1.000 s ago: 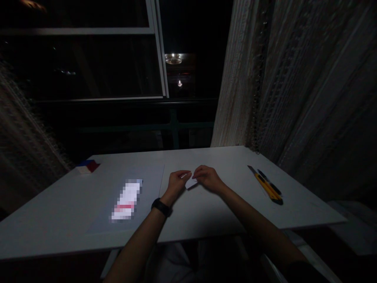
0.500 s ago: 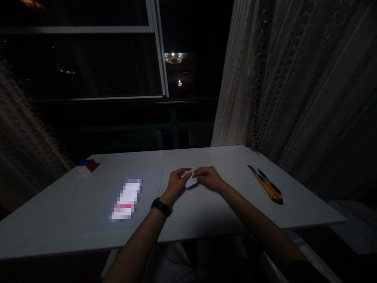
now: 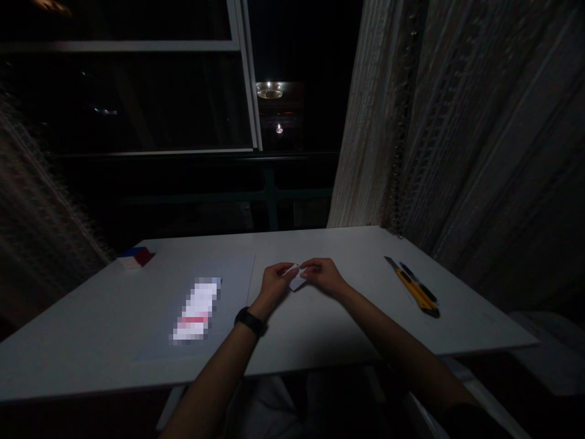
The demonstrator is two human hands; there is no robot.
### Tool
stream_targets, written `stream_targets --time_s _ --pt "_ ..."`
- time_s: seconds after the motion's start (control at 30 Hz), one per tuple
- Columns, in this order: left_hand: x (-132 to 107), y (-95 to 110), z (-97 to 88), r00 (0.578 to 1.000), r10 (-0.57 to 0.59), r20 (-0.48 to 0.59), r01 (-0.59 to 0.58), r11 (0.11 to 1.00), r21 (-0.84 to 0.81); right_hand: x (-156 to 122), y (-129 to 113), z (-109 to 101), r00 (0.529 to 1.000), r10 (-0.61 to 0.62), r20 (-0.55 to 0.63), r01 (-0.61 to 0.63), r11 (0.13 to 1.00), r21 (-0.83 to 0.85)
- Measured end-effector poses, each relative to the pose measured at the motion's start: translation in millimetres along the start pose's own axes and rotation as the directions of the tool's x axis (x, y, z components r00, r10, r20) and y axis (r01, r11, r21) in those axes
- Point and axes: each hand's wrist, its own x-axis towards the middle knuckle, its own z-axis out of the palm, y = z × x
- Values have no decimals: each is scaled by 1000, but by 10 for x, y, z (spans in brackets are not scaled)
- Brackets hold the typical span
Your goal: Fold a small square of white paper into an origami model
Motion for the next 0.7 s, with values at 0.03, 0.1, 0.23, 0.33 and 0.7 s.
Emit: stream_targets --time_s 0.03,0.1,0.23,0.33,0.7 --pt "3 -5 0 1000 2 2 -2 1000 13 -1 1 -4 1000 -1 0 1 1000 -6" --pt "8 -18 -6 1000 -1 -1 1 1000 21 -6 -11 -6 1000 -11 10 11 1000 -12" --pt "14 -40 -28 1000 -24 17 24 999 -27 -24 -41 51 999 -36 35 36 999 3" --pt "7 -42 -25 999 -24 28 25 999 -38 -34 -30 106 999 -28 15 29 999 -34" --pt "-6 -29 16 1000 9 -5 -8 997 76 -15 10 122 999 21 34 -20 1000 -10"
